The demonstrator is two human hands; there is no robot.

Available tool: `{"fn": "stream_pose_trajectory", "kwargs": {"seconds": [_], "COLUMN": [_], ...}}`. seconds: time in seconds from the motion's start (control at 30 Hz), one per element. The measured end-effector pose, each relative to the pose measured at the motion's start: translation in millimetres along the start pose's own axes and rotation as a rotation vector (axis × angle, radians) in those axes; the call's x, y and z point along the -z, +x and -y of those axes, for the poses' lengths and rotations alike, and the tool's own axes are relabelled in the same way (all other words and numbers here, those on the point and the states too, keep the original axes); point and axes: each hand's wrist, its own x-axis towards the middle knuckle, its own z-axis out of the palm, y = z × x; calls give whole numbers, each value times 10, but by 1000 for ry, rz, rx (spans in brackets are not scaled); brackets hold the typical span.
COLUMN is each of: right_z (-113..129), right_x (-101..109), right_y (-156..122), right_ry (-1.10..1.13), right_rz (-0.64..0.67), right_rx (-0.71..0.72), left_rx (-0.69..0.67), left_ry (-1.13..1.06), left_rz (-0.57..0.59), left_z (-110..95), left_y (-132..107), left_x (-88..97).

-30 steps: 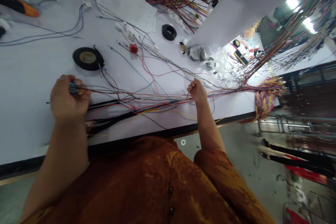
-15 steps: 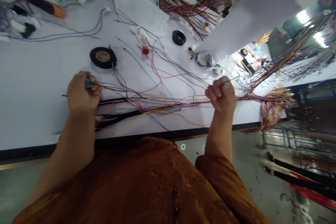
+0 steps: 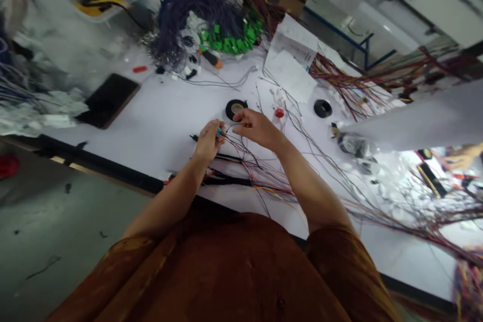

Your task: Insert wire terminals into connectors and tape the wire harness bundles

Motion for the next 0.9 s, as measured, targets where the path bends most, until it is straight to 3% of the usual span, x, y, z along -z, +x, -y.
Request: {"fn": "stream_pose_trajectory", "kwargs": {"seconds": [0.13, 0.3, 0.43, 0.6, 0.9], "right_z": [-18, -157, -303, -323, -370], "right_x": [-269, -304, -377, -452, -583], "right_y": [254, 62, -112, -100, -236], "right_ry": [-105, -51, -45, -214, -201], "right_rz": [-131, -456, -326, -224, -333], "right_rx": [38, 121, 95, 70, 169], "left_rx": [22, 11, -8, -49, -13], "left_ry": [-42, -57, 6, 134, 122], "left_rz": [-24, -36, 17, 68, 65], "left_z": [-4, 32, 49, 31, -17], "left_y": [-2, 14, 19, -19, -62], "left_x": [13, 42, 56, 64, 27]}}
